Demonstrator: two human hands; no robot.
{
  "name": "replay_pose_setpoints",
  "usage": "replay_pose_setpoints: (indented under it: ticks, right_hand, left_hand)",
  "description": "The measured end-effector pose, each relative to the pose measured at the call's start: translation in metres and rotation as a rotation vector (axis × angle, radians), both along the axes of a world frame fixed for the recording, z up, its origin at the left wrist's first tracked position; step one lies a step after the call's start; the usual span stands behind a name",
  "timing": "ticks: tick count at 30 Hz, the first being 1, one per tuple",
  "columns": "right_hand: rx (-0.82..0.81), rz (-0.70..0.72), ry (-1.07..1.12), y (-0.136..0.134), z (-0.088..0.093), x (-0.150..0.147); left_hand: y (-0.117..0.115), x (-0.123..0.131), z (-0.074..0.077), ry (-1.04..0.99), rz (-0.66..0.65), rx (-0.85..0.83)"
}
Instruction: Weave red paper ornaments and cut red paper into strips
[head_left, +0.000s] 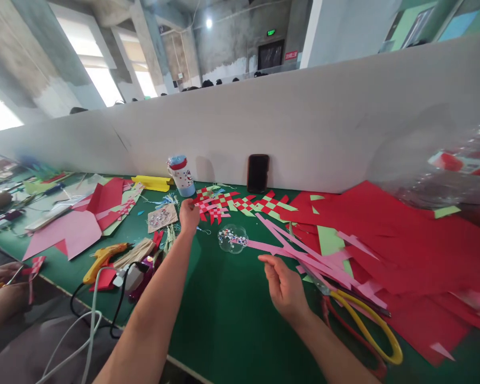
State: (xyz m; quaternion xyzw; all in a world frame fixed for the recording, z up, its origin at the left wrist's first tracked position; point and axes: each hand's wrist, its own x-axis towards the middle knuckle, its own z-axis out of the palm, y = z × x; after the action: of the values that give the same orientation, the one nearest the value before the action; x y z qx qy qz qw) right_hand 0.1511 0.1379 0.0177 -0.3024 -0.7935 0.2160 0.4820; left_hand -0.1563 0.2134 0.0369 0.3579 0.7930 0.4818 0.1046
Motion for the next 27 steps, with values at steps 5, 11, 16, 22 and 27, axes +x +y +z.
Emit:
replay_pose_setpoints:
  ticks: [5, 11, 16, 22, 27]
  right_hand:
    - [-0.023, -0.024, -0.011, 0.0, 0.002, 0.0]
    - [-0.044, -0.018, -0.023, 0.0, 0.002, -0.001]
    - [-0.063, -0.006, -0.021, 0.0, 0.001, -0.001]
    - [-0.065, 0.002, -0.049, -0.001, 0.0, -0.003]
    - [-0.024, 0.004, -0.047, 0.0, -0.001, -0.002]
  left_hand:
    - [-0.033, 0.041, -0.005, 0.072, -0.201, -0.221]
    - [-0.058, 0.055, 0.0, 0.182, -0.315, -0.396]
    - [-0.055, 0.035, 0.01, 0.267, -0.274, -0.436]
    - [-0.017, 0.021, 0.018, 0.389, -0.211, -0.437]
    - [0.018, 0.021, 0.019, 0.443, -0.222, -0.501]
